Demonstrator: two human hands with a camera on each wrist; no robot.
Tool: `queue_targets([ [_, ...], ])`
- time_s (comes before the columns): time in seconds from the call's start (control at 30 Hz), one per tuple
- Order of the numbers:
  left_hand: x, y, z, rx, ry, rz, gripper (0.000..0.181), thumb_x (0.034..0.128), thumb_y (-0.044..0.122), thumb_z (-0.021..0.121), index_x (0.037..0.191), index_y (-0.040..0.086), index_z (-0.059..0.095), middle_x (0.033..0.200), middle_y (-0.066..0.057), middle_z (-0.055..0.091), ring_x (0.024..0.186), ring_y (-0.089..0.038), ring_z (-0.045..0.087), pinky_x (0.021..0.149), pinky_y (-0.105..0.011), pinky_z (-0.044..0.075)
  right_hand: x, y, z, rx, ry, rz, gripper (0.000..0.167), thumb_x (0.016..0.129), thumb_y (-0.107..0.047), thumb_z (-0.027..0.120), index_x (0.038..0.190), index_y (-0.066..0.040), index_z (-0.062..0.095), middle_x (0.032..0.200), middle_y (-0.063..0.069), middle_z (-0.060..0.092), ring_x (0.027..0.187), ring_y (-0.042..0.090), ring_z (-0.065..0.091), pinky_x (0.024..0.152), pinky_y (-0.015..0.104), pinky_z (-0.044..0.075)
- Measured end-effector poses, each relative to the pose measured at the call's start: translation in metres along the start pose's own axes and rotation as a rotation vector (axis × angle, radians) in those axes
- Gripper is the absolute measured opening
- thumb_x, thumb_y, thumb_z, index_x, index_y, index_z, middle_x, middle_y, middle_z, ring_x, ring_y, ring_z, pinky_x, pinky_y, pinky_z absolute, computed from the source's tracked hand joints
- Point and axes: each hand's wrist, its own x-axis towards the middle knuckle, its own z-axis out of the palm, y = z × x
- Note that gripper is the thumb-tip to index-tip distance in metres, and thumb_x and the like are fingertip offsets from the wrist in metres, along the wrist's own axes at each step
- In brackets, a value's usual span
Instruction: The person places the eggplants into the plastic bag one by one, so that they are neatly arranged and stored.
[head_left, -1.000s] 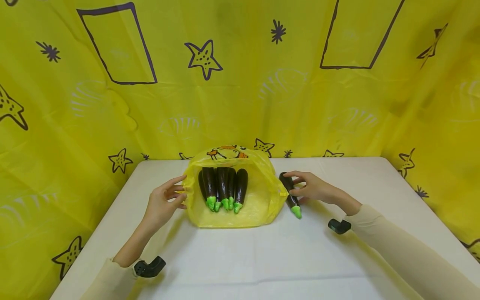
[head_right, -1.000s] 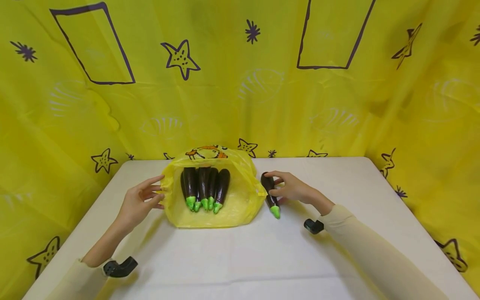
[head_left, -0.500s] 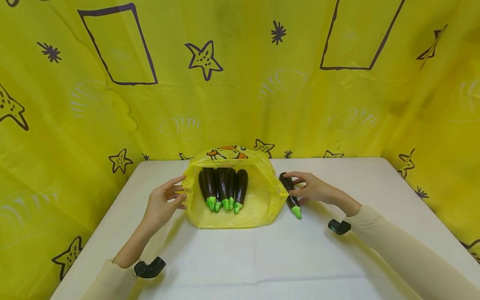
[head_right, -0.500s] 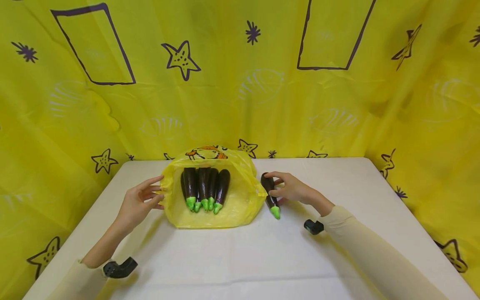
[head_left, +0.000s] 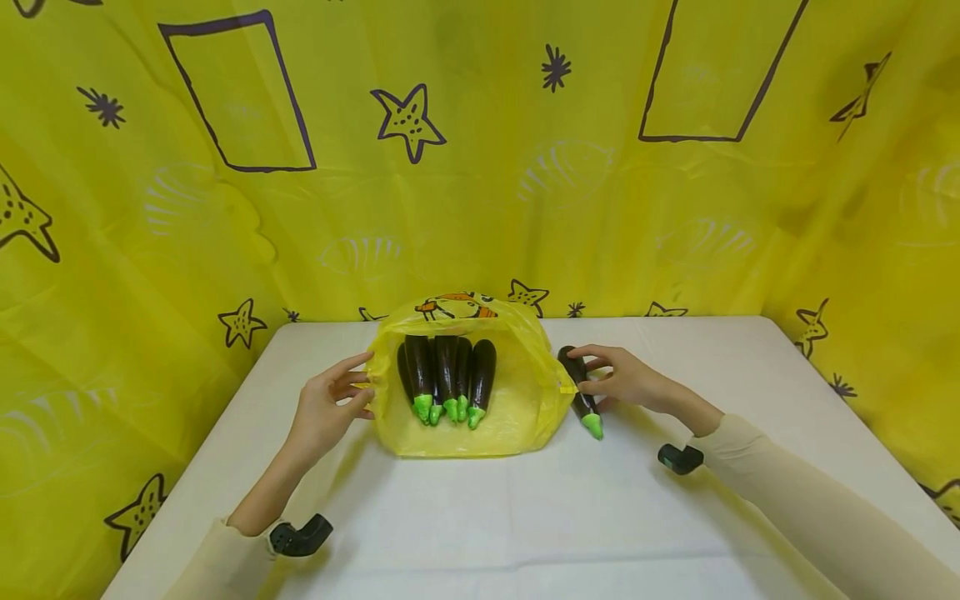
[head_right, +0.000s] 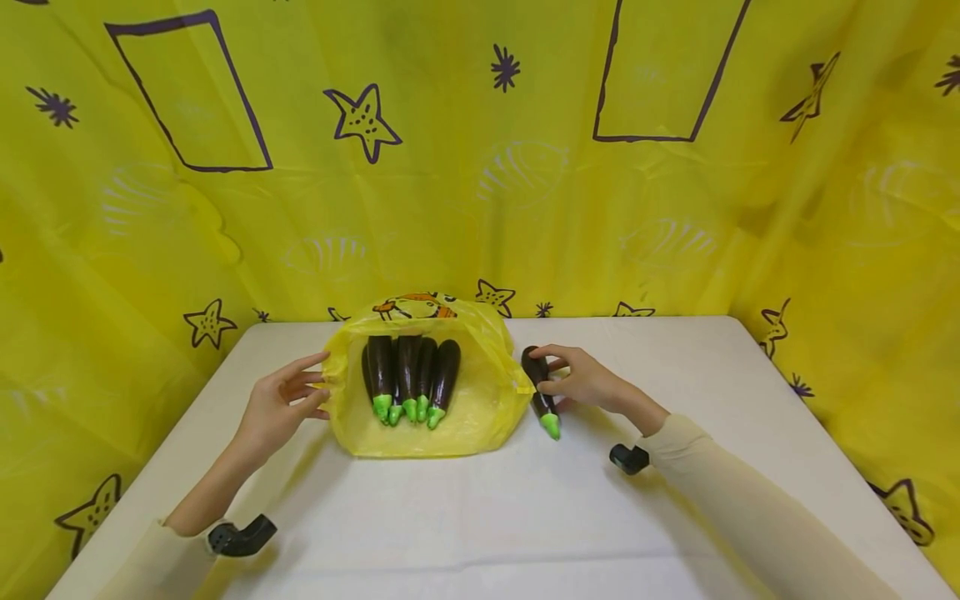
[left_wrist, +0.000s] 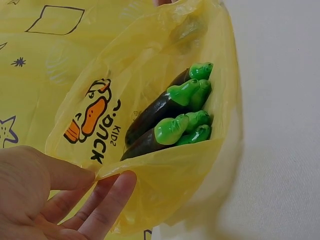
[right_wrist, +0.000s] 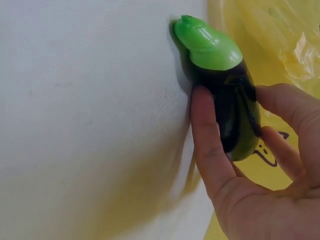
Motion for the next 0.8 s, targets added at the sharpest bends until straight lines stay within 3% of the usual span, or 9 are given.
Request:
queue_targets([
  [0.4,0.000,0.002,0.000,0.011,0.002,-0.003,0.058,0.0933,-0.008,0.068,0.148,0.006,0.056,0.119,-0.025,0.070,0.097,-0.035,0.071,0.069,-0.045,0.066,-0.004,-0.001,-0.005,0.002,0.001,-0.005,0.059,0.096,-0.005,0.072,0.149,-0.003,0.047,0.149,0.037,0.039,0.111,0.037,0.064,0.076,0.044,0.066],
  [0.8,0.000,0.001,0.000,0.004,-0.005,0.002,0.058,0.0936,-0.007,0.069,0.148,0.007,0.055,0.119,-0.024,0.070,0.095,-0.033,0.072,0.069,-0.045,0.066,-0.021,-0.012,-0.019,0.019,-0.011,-0.024,0.061,0.096,-0.005,0.071,0.150,-0.002,0.044,0.150,0.039,0.037,0.101,0.033,0.070,0.077,0.044,0.066],
])
